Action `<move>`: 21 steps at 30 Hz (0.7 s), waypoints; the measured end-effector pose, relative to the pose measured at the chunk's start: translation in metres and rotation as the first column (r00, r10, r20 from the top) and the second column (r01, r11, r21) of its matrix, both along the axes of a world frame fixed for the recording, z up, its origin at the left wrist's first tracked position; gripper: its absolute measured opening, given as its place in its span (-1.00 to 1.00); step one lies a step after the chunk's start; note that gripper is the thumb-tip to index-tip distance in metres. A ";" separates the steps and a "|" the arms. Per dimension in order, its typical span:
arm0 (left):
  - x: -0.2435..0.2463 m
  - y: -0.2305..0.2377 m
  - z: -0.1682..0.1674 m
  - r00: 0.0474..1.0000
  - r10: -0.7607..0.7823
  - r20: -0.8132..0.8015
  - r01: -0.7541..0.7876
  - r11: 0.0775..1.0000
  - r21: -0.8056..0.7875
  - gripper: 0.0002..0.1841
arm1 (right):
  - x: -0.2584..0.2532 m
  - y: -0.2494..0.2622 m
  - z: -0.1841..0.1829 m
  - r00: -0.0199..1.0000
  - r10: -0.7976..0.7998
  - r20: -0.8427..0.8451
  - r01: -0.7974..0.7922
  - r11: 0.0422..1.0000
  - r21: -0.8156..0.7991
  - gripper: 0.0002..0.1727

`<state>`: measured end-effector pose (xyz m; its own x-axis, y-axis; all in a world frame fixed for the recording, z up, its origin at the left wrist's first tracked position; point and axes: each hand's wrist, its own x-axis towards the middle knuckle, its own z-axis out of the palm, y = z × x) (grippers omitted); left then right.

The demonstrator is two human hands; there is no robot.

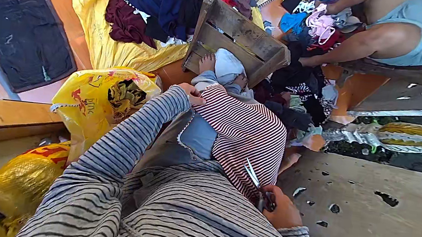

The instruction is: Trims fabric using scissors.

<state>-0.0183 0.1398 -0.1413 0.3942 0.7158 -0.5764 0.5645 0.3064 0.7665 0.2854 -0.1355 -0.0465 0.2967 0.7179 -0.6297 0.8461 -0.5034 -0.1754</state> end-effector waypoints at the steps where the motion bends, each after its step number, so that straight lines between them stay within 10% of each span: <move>1: 0.000 0.002 0.005 0.998 0.040 0.041 -0.038 0.997 -0.061 -0.59 | 0.007 -0.001 -0.001 0.999 -0.025 -0.039 0.028 0.997 0.078 -0.34; 11: -0.014 0.003 0.132 0.755 0.453 0.474 -0.419 0.890 -0.183 -0.87 | 0.102 0.056 0.084 0.976 -0.114 -0.184 0.215 0.603 0.768 -0.42; 14: -0.032 -0.039 0.128 0.800 0.311 0.513 -0.296 0.948 -0.114 -0.82 | 0.101 0.041 0.078 0.970 -0.146 -0.193 0.242 0.621 0.745 -0.40; 18: -0.043 -0.102 0.071 0.908 0.234 0.348 -0.150 0.956 -0.253 -0.83 | 0.110 0.008 0.015 0.958 -0.249 -0.141 0.285 0.871 0.400 -0.34; 21: -0.042 -0.121 0.061 0.949 0.211 0.236 -0.141 0.949 -0.280 -0.84 | 0.073 0.004 -0.002 0.884 -0.415 -0.214 0.466 0.806 0.365 -0.36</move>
<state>-0.0604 0.0184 -0.0801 0.4360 0.6287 -0.6439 0.2748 0.5883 0.7605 0.3586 -0.1316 -0.0483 0.5840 0.7216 -0.3718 0.5101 -0.6825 -0.5234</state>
